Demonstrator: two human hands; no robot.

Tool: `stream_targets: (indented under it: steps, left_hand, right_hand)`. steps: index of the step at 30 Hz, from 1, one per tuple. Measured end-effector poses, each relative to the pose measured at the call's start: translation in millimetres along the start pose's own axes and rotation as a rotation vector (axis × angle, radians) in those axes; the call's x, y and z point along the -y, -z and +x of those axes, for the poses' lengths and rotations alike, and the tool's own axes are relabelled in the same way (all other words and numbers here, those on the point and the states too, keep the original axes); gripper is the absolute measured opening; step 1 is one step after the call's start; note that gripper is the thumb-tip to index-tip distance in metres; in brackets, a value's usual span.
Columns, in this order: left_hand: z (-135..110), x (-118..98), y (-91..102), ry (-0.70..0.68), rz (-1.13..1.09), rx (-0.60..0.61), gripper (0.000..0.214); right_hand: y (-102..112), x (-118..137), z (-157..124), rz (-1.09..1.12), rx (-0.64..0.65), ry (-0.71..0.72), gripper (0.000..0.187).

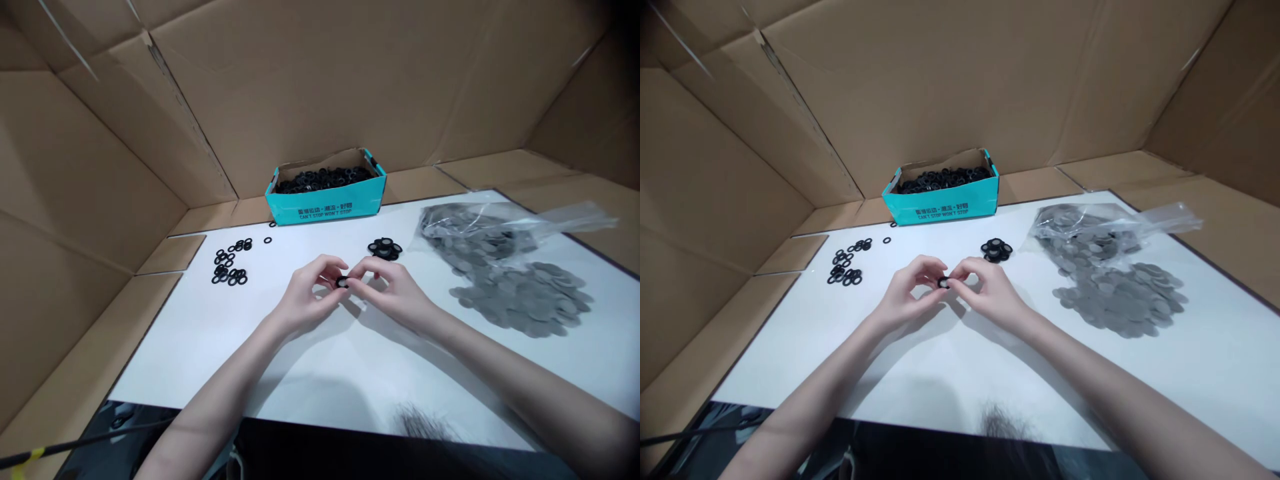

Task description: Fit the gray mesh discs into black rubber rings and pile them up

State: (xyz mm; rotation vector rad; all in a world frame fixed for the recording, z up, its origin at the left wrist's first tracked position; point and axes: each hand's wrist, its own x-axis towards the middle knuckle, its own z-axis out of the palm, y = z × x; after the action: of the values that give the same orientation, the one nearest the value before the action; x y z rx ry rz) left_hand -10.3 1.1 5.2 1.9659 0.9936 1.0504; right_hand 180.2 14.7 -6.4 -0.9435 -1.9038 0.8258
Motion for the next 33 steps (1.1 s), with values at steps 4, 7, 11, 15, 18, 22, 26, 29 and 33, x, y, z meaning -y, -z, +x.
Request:
stream_targets:
  steps: [4,7,11,15,18,22,26,29,33]
  left_hand:
    - [0,0,0.9,-0.170,0.075,-0.028,0.030]
    - [-1,2,0.5,-0.244,0.143,-0.054,0.026]
    - [-1,4,-1.9,-0.326,0.218,-0.090,0.027]
    - [-1,7,-4.8,-0.399,0.289,-0.124,0.027]
    - [0,7,-5.4,-0.459,0.329,-0.159,0.026]
    - [0,6,-3.7,-0.494,0.353,-0.157,0.028]
    - [0,7,-0.3,-0.508,0.364,-0.121,0.032]
    - [0,8,2.3,-0.493,0.377,-0.068,0.033]
    - [0,8,4.9,-0.449,0.347,0.029,0.041]
  right_hand:
    - [0,1,3,0.202,0.084,-0.170,0.020]
    - [-3,-2,3,0.345,0.130,-0.276,0.022]
    - [-6,-2,1,0.460,0.168,-0.353,0.027]
    - [-8,2,-1,0.523,0.191,-0.428,0.034]
    - [-8,5,0,0.526,0.200,-0.462,0.037]
    - [-7,5,1,0.545,0.220,-0.464,0.036]
    - [-5,5,1,0.539,0.229,-0.499,0.035]
    - [-4,5,2,0.545,0.213,-0.516,0.033]
    - [-6,4,2,0.554,0.207,-0.497,0.033]
